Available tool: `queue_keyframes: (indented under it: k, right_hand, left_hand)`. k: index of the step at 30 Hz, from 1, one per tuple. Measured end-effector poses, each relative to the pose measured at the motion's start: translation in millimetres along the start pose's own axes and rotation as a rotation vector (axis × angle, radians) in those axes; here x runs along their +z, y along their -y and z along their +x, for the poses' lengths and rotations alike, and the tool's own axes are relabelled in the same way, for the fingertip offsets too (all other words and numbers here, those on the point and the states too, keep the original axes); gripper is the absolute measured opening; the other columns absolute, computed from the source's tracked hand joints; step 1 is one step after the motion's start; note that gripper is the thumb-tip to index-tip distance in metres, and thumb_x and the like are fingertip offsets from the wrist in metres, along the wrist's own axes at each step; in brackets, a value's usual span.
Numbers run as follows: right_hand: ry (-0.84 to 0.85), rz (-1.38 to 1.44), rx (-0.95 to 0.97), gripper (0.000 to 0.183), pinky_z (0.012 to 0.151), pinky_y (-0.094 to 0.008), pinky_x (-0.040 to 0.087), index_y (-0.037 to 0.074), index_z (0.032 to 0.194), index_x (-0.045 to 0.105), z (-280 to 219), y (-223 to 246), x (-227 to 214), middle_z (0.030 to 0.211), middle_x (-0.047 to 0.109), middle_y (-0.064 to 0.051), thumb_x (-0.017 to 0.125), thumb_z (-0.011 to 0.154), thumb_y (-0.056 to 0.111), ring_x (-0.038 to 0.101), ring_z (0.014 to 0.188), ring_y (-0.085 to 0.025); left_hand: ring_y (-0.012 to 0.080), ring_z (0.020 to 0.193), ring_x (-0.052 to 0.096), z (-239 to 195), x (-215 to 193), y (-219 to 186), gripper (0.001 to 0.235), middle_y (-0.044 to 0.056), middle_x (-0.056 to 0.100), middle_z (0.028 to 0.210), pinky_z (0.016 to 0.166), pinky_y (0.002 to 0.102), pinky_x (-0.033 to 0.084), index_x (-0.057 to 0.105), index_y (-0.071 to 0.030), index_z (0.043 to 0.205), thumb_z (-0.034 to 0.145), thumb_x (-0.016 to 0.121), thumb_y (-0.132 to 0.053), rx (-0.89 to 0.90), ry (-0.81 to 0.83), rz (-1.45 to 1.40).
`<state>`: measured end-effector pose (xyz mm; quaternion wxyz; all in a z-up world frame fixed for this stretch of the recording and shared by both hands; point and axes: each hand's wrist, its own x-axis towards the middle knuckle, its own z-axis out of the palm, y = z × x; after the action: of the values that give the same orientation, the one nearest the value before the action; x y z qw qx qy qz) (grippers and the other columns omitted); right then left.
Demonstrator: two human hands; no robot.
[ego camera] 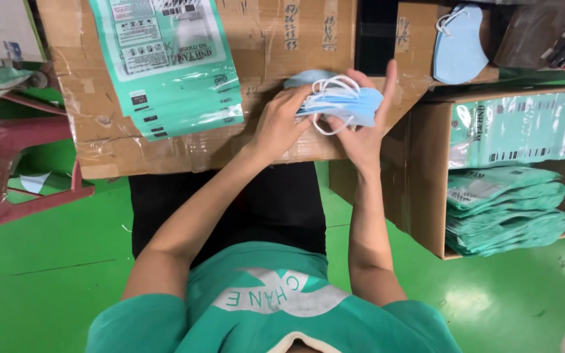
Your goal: Packaging blue face masks into individual green plastic pouches at a conveyor belt.
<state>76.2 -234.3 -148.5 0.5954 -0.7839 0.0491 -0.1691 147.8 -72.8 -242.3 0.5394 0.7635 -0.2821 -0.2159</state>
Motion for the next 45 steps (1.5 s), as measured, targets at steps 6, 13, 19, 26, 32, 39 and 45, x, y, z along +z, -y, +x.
queue_keyframes:
  k: [6, 13, 19, 26, 32, 39, 45]
  right_hand:
    - [0.008, -0.068, -0.01, 0.094, 0.122, -0.039, 0.046, 0.003, 0.159, 0.032, -3, -15, -1, 0.168, 0.027, -0.013, 0.089, 0.088, 0.023, 0.049, 0.146, -0.026]
    - [-0.013, -0.058, 0.113, 0.111, 0.119, -0.037, 0.051, 0.003, 0.165, 0.014, -18, -7, 15, 0.15, 0.057, -0.012, 0.09, 0.085, 0.017, 0.063, 0.135, -0.022]
    - [-0.122, 0.047, 0.028, 0.09, 0.117, -0.037, 0.054, 0.002, 0.16, 0.036, -21, -18, 13, 0.143, 0.062, -0.015, 0.09, 0.088, 0.01, 0.061, 0.127, -0.023]
    - [0.046, -0.09, 0.107, 0.087, 0.11, -0.036, 0.053, 0.004, 0.153, 0.033, -11, -7, 25, 0.134, 0.062, -0.015, 0.086, 0.087, 0.028, 0.064, 0.122, -0.024]
    - [0.007, -0.17, 0.125, 0.067, 0.111, -0.038, 0.047, -0.005, 0.149, 0.043, -47, -89, 2, 0.139, 0.058, -0.017, 0.071, 0.099, 0.029, 0.058, 0.127, -0.027]
    - [-0.227, -0.234, -0.066, 0.046, 0.117, -0.038, 0.04, -0.005, 0.151, 0.035, -40, -88, 15, 0.146, 0.05, -0.018, 0.05, 0.113, 0.016, 0.051, 0.135, -0.025]
    - [-0.241, -0.377, -0.043, 0.047, 0.105, -0.034, 0.048, -0.007, 0.152, 0.036, -19, -45, 30, 0.139, 0.057, -0.019, 0.052, 0.11, 0.007, 0.059, 0.122, -0.023]
  left_hand:
    - [0.042, 0.152, 0.034, 3, -30, -51, 0.116, 0.024, 0.031, 0.163, 0.126, 0.052, 0.035, 0.013, -0.012, 0.164, 0.077, 0.089, -0.014, 0.215, -0.117, -0.164]
    - [0.0416, 0.152, 0.034, 3, -26, -24, 0.114, 0.024, 0.042, 0.158, 0.126, 0.052, 0.031, 0.02, -0.011, 0.16, 0.072, 0.091, -0.018, 0.171, -0.17, -0.025]
    - [0.0365, 0.13, 0.066, -2, -36, -41, 0.096, 0.019, 0.065, 0.142, 0.116, 0.045, 0.052, 0.034, -0.017, 0.16, 0.08, 0.085, -0.03, 0.053, -0.065, -0.058]
    - [0.039, 0.126, 0.064, 4, -33, -27, 0.098, 0.021, 0.061, 0.143, 0.105, 0.048, 0.053, 0.032, -0.019, 0.157, 0.076, 0.087, -0.023, 0.044, -0.074, -0.128]
    - [0.0398, 0.129, 0.065, 2, -20, -21, 0.095, 0.022, 0.062, 0.141, 0.105, 0.044, 0.055, 0.031, -0.018, 0.159, 0.082, 0.086, -0.019, 0.069, -0.184, -0.191]
    - [0.0374, 0.126, 0.061, -53, -96, -70, 0.06, 0.02, 0.062, 0.135, 0.107, 0.047, 0.052, 0.051, -0.002, 0.142, 0.087, 0.076, -0.007, 0.493, -0.49, 0.248]
    - [0.0263, 0.105, 0.064, -80, -208, -42, 0.018, 0.008, 0.067, 0.111, 0.081, 0.038, 0.058, 0.072, -0.003, 0.103, 0.085, 0.071, -0.004, 0.459, -0.573, 0.89]
